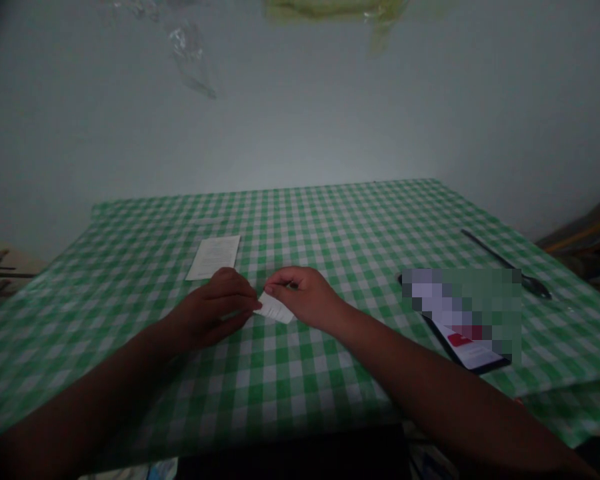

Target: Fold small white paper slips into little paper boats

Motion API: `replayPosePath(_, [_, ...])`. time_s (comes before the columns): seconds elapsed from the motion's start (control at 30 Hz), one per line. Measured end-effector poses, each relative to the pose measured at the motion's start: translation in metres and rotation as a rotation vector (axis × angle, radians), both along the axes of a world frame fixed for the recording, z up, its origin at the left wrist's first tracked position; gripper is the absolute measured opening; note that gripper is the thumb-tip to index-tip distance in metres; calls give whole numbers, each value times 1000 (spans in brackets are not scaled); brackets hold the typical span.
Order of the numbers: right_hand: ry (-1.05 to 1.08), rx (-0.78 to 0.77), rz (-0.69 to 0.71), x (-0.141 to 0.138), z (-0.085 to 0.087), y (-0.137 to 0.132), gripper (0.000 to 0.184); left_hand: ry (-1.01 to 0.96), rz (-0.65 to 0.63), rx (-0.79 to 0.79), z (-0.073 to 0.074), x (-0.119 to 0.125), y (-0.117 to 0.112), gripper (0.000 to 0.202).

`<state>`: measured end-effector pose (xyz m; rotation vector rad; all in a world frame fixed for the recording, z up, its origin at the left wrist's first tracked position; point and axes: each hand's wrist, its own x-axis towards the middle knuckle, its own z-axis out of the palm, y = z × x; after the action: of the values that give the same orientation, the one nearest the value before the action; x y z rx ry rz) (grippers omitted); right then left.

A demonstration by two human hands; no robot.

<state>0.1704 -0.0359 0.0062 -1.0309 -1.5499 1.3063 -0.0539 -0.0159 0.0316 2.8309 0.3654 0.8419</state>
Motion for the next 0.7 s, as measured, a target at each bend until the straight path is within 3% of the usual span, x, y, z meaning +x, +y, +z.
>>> replayPosePath(0.23, [-55,76,18,-1,-2,1,15,-13,50,46,2,0,-3,15])
replayPosePath(0.4, [-191,360,-107,1,2,-1,12,-9,85,44,4,1,-3,15])
replayPosePath(0.53, [-336,624,-90,1,8,-7,12,-53,209,34,2,3,-1,12])
replayPosePath(0.7, [-534,763,-89,-1,8,-10,12,-105,257,-10,-4,6,-4,10])
